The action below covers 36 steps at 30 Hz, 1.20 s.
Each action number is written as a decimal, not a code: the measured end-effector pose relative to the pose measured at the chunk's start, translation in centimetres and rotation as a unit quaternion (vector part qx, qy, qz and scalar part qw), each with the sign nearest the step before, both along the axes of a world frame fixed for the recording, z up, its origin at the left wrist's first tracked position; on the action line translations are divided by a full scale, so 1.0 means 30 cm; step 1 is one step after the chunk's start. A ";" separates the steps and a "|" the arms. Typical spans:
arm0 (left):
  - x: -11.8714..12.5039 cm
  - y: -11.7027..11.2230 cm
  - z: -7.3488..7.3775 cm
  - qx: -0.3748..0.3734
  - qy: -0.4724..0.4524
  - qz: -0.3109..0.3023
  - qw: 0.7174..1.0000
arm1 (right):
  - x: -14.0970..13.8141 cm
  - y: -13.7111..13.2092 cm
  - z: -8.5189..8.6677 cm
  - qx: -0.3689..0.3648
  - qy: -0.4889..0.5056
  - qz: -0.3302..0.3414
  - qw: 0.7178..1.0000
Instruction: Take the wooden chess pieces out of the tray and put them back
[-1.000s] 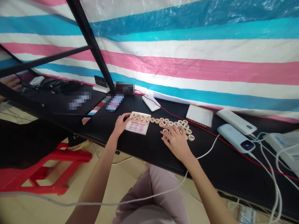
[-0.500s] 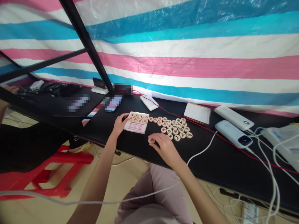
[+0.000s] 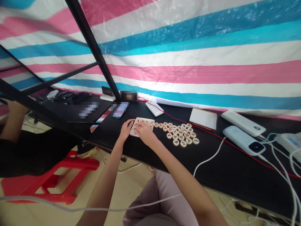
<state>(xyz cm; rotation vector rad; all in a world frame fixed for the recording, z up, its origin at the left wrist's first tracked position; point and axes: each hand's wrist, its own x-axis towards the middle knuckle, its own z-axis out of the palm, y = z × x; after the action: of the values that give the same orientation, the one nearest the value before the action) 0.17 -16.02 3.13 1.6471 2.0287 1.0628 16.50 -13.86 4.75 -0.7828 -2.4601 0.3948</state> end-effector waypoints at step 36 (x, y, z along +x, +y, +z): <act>-0.008 0.009 -0.028 0.022 -0.024 -0.010 0.999 | 0.205 0.015 0.023 0.133 -0.117 -0.111 0.978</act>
<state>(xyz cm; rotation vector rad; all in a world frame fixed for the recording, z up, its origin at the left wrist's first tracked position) -0.06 -15.76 2.29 1.6446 1.9683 1.1374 22.63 -13.42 5.43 -1.0213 -2.5282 -0.1157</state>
